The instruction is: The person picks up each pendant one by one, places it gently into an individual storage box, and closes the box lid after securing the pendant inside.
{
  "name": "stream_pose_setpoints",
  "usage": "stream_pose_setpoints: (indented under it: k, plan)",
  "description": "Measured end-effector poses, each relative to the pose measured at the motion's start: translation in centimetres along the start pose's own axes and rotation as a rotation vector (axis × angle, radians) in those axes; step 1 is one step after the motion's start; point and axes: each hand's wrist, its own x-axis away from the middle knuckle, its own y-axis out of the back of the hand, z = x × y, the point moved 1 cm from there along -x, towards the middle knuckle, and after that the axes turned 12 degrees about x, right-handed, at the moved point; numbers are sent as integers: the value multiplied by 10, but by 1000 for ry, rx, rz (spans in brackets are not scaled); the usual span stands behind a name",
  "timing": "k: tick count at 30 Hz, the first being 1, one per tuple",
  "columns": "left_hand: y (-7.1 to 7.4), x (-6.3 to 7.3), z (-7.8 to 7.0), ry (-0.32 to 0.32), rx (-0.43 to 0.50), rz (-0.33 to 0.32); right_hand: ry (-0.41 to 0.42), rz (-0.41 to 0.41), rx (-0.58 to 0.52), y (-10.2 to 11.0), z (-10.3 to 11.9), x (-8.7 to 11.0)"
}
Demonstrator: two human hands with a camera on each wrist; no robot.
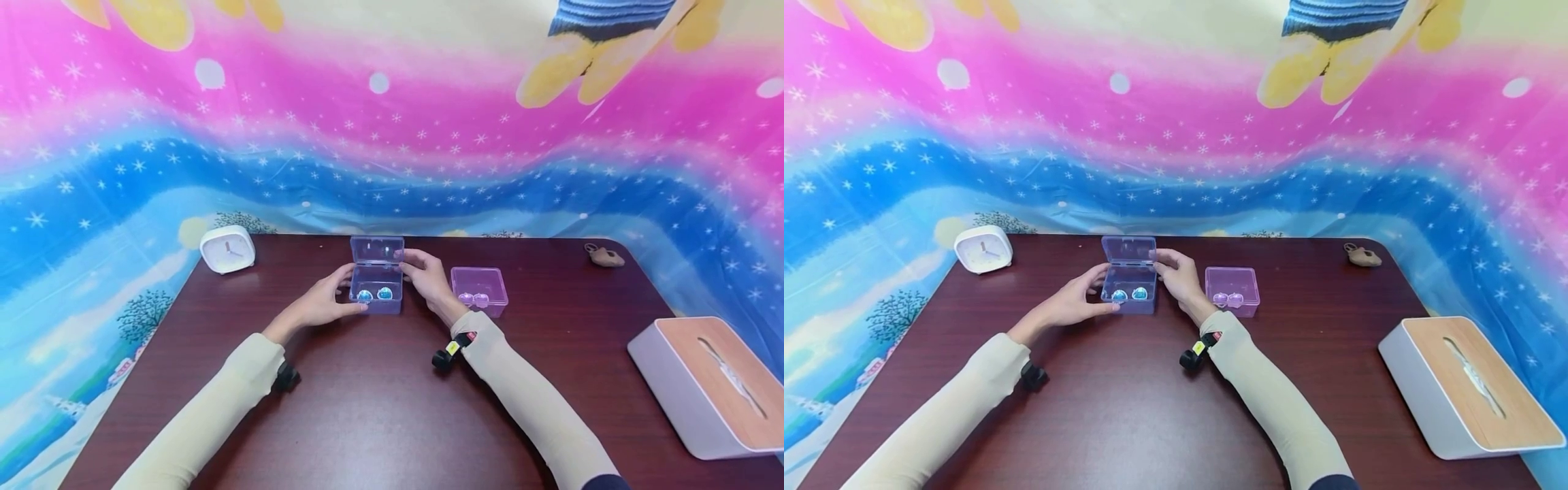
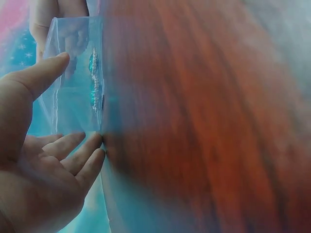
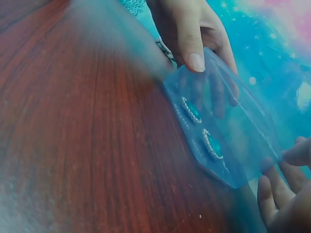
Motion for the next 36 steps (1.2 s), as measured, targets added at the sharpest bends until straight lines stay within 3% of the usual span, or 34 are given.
stream_pose_setpoints:
  k: [3, 9, 15, 24, 36]
  plan:
    - [-1, -1, -1, 6, 2, -3, 5, 0, 11, 0, -1, 2]
    - [0, 0, -3, 31, -10, 3, 17, 81, 53, 1, -4, 7]
    - [0, 0, -4, 31, -15, 8, -11, 131, 28, 2, -2, 13]
    - [1, -2, -6, 61, -34, 17, 126, 220, 213, 3, -4, 19]
    - [10, -1, -12, 77, 52, 109, 137, 271, 271, 7, -4, 22]
